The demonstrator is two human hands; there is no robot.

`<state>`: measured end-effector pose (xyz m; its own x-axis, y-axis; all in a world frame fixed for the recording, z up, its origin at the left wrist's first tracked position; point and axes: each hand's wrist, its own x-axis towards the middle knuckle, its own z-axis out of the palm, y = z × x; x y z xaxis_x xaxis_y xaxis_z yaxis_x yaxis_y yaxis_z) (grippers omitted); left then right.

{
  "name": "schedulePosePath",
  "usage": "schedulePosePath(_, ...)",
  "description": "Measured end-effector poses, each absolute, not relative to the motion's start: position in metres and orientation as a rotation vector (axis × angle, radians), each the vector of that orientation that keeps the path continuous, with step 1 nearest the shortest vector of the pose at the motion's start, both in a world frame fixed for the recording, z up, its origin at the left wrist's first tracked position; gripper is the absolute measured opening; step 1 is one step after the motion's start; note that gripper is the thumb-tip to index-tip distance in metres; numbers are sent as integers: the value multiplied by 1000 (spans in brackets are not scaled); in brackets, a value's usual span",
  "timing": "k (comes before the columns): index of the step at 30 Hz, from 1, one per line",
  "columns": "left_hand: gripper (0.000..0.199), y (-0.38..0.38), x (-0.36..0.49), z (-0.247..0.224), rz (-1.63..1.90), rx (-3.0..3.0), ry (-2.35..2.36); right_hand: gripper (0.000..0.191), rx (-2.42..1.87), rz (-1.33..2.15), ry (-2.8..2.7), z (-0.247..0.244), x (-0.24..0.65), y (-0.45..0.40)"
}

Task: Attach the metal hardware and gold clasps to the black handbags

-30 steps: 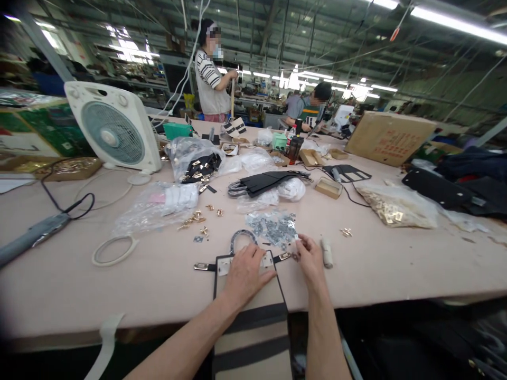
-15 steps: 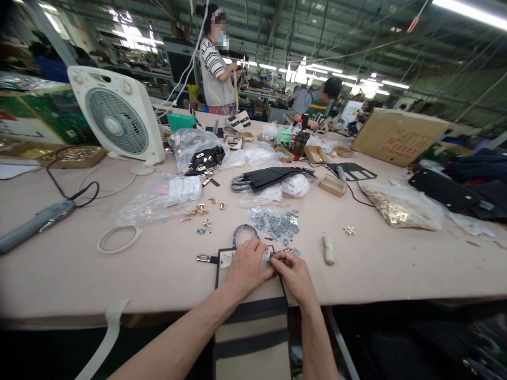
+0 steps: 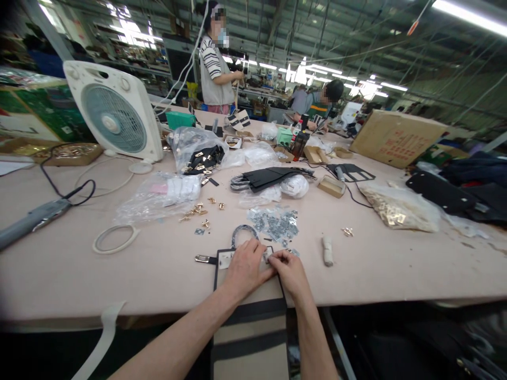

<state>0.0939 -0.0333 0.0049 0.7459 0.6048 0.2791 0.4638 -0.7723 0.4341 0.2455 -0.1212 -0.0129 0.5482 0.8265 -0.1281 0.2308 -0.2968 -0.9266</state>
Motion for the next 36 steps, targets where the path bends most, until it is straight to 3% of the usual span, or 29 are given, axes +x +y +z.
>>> schedulePosePath(16,36,-31,94,-1,629,2533,797,31,-1878,714,-930,0,233,-120)
schedulePosePath(22,37,-28,93,-2,638,2475,776,19,-2034,590,-1021,2,227,-115)
schedulePosePath(36,35,-31,90,3,648,2483,772,32,-1873,641,-814,-4,226,-117)
